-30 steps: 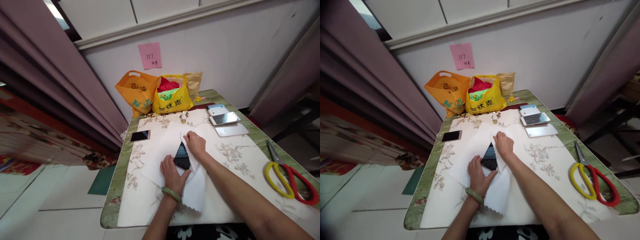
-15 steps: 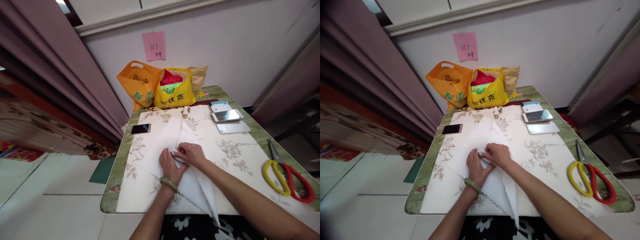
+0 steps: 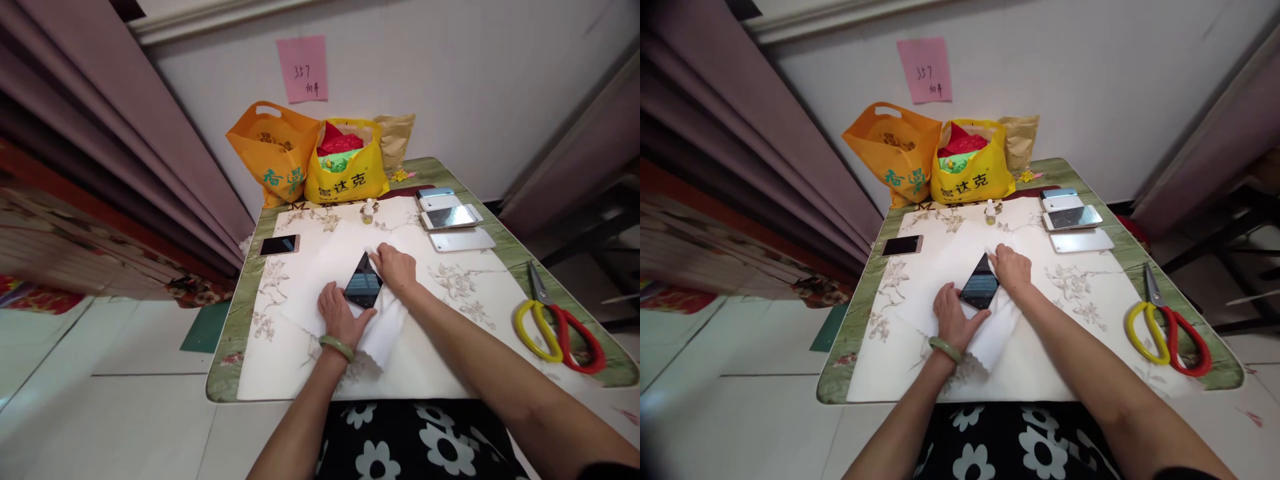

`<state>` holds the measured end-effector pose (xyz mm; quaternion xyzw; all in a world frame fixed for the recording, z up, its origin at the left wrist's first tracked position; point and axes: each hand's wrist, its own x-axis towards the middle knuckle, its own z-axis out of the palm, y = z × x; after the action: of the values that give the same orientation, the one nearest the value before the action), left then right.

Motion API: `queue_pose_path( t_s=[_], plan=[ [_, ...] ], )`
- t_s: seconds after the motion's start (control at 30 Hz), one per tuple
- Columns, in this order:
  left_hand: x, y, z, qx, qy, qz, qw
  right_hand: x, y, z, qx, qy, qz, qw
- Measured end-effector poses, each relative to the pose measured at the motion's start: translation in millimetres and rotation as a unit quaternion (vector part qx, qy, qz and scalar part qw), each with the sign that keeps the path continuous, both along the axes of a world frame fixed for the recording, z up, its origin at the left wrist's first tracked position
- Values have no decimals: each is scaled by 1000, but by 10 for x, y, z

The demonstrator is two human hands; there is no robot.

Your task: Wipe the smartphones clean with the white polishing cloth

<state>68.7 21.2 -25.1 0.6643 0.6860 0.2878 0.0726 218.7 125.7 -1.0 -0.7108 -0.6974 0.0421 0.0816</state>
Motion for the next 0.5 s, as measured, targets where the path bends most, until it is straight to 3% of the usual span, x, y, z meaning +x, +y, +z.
queue_pose_path(
  t_s=[0.13, 0.27, 0.33, 0.5],
  plan=[
    [8, -21, 24, -1, -10, -3, 1000, 98, -381, 6, -16, 25, 143, 989],
    [9, -15, 19, -6, -17, -6, 1000, 106, -541, 77, -69, 97, 288, 950],
    [10, -6, 11, -4, -19, -5, 1000, 29, -512, 103, -86, 113, 292, 946],
    [8, 12, -16, 6, -21, 4, 1000, -283, -371, 116, -86, 124, 186, 971]
  ],
)
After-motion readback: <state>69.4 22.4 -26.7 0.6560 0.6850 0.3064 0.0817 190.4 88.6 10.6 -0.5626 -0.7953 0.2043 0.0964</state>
